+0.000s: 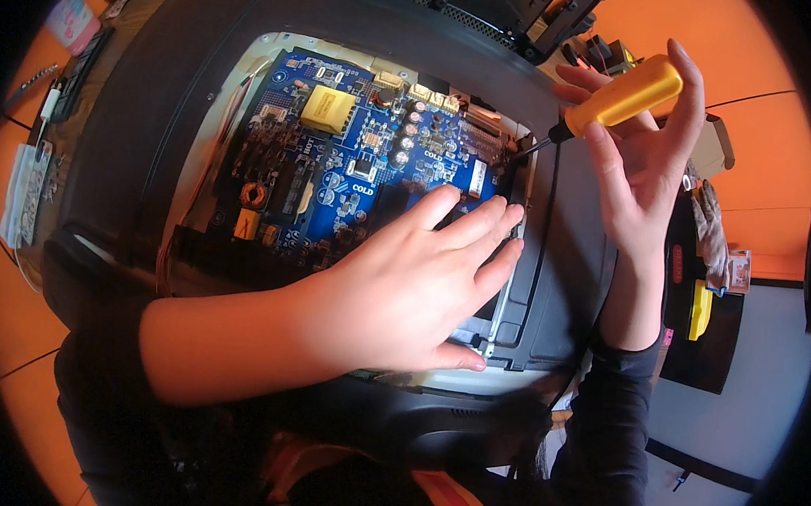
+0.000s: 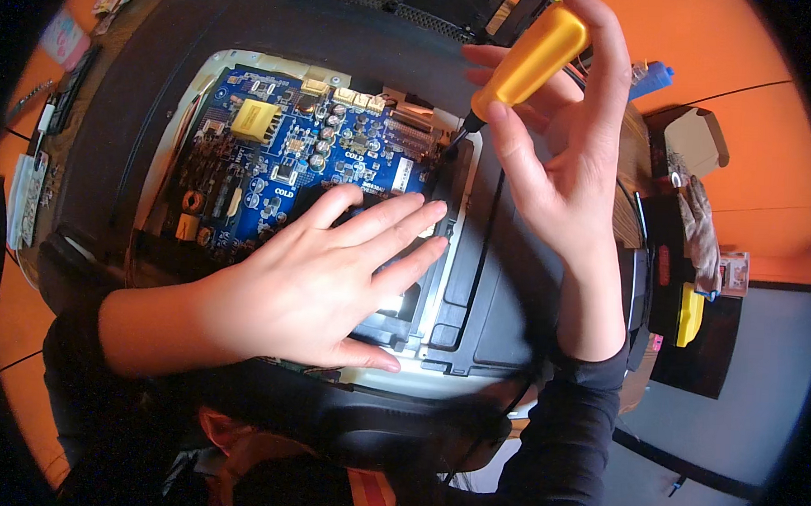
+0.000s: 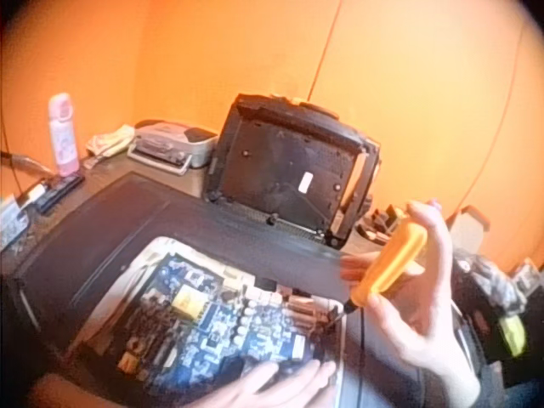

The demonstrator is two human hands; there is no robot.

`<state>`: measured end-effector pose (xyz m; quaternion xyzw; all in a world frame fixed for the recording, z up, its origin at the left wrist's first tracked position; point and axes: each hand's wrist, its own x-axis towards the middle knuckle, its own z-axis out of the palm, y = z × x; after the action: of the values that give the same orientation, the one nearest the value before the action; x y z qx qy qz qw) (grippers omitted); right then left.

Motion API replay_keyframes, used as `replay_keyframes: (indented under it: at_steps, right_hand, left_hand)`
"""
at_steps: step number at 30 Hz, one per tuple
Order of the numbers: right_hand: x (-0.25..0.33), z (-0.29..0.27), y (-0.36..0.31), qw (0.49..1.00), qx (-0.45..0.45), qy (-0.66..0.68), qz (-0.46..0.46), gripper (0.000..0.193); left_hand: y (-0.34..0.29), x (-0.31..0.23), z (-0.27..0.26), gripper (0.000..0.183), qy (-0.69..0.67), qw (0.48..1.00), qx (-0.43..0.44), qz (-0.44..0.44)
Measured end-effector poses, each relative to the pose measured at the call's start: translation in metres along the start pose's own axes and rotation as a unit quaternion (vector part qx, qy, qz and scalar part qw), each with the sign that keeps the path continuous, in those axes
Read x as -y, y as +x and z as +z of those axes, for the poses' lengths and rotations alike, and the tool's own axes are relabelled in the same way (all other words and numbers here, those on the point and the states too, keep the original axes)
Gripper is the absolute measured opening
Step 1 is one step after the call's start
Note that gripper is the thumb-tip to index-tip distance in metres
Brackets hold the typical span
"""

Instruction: The person removes a black plastic cover from a disassembled CRT monitor, then uses a yellow-handled screwdriver to tighten screws on the internal circuit board. The person works on the monitor's internal components on a wooden workbench.

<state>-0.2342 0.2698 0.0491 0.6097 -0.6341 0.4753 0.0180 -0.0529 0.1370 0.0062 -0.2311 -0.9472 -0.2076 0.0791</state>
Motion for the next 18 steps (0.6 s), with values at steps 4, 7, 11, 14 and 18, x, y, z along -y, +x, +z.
replay_keyframes:
  at_steps: [4, 7, 11, 14, 18]
  right_hand:
    - [-0.004, -0.001, -0.007, 0.997, -0.031, -0.063, -0.019, 0.078]
    - [-0.006, -0.002, -0.011, 0.988, -0.071, -0.129, -0.041, 0.087]
    - [-0.005, -0.007, -0.012, 0.992, -0.080, -0.095, 0.007, 0.083]
    - [-0.005, -0.013, -0.008, 0.998, -0.014, 0.051, 0.035, 0.077]
    - [-0.001, -0.014, -0.008, 0.996, -0.048, -0.066, 0.031, 0.082]
  left_hand:
    - [0.001, 0.000, -0.002, 0.084, -0.019, 1.000, -0.005, -0.004]
    - [0.001, 0.000, -0.002, 0.085, -0.039, 0.999, -0.005, -0.008]
    - [0.002, 0.000, -0.004, 0.086, -0.052, 0.999, 0.004, -0.009]
    - [0.003, -0.001, -0.005, 0.087, -0.065, 0.998, 0.014, -0.014]
    - [0.003, -0.002, -0.005, 0.087, -0.058, 0.998, 0.012, -0.015]
